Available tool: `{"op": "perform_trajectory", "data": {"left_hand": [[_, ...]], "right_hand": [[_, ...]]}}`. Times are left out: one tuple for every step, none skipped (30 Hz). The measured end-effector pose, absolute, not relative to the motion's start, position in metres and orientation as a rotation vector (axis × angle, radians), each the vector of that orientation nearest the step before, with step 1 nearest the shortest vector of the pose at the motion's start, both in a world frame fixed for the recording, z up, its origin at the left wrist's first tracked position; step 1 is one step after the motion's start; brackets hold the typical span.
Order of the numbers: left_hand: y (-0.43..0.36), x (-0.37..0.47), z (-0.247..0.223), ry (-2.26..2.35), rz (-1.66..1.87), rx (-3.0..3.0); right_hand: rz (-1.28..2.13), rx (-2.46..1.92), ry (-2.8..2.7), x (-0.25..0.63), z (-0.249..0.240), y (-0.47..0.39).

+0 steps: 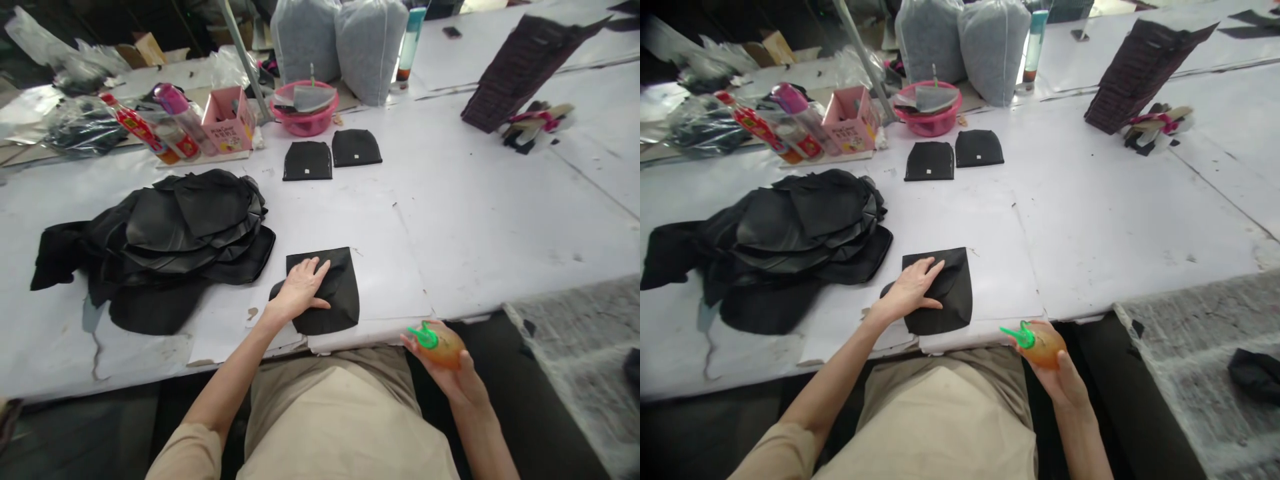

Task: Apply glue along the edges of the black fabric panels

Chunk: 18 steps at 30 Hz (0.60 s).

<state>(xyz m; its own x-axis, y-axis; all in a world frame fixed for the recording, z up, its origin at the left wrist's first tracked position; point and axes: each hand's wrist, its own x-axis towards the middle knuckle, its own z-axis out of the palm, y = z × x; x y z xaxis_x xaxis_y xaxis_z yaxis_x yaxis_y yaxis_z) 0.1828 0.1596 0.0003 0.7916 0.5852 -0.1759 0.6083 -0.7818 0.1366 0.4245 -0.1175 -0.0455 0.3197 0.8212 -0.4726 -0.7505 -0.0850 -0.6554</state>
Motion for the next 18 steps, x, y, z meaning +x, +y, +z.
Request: {"op": "perform_trajectory", "data": {"left_hand": [[0.162, 0.181, -0.001, 0.890, -0.166, 2.801], [0.165, 0.181, -0.001, 0.851, -0.148, 2.804], [0.169, 0.181, 0.000, 0.837, -0.137, 2.803], [0.172, 0.182, 0.001, 0.845, -0.137, 2.802], [0.175, 0.183, 0.003, 0.857, -0.152, 2.804], [0.177, 0.184, 0.006, 0.860, -0.183, 2.810], [0.181, 0.186, 0.010, 0.859, -0.218, 2.817], [0.184, 0.189, 0.014, 0.859, -0.245, 2.824], [0.189, 0.192, 0.020, 0.860, -0.257, 2.835], [0.195, 0.196, 0.026, 0.866, -0.253, 2.856], [0.202, 0.202, 0.032, 0.882, -0.228, 2.893], [0.211, 0.209, 0.038, 0.906, -0.178, 2.947], [0.221, 0.218, 0.043, 0.936, -0.105, 3.012], [0.231, 0.228, 0.047, 0.972, -0.014, 3.075], [0.241, 0.239, 0.050, 1.013, 0.082, 3.119], [0.249, 0.249, 0.050, 1.050, 0.171, 3.138], [0.256, 0.258, 0.049, 1.085, 0.250, 3.136], [0.259, 0.265, 0.045, 1.124, 0.324, 3.117]], "right_hand": [[1.260, -1.027, -0.097, 0.427, -0.048, -0.116], [1.223, -1.034, -0.102, 0.429, -0.051, -0.112], [1.197, -1.037, -0.104, 0.430, -0.055, -0.108], [1.177, -1.034, -0.104, 0.431, -0.059, -0.104], [1.163, -1.026, -0.103, 0.431, -0.063, -0.100], [1.152, -1.018, -0.100, 0.430, -0.067, -0.098], [1.144, -1.012, -0.096, 0.430, -0.069, -0.096], [1.138, -1.009, -0.092, 0.430, -0.071, -0.095], [1.134, -1.007, -0.092, 0.430, -0.072, -0.094], [1.133, -1.005, -0.097, 0.430, -0.073, -0.094], [1.135, -1.005, -0.102, 0.430, -0.074, -0.095], [1.134, -1.004, -0.108, 0.429, -0.073, -0.095], [1.134, -1.003, -0.112, 0.429, -0.073, -0.095], [1.134, -1.000, -0.111, 0.428, -0.071, -0.094], [1.133, -0.997, -0.104, 0.427, -0.069, -0.093], [1.132, -0.994, -0.096, 0.425, -0.067, -0.092], [1.133, -0.990, -0.086, 0.423, -0.064, -0.091], [1.136, -0.986, -0.078, 0.421, -0.061, -0.091]]}}
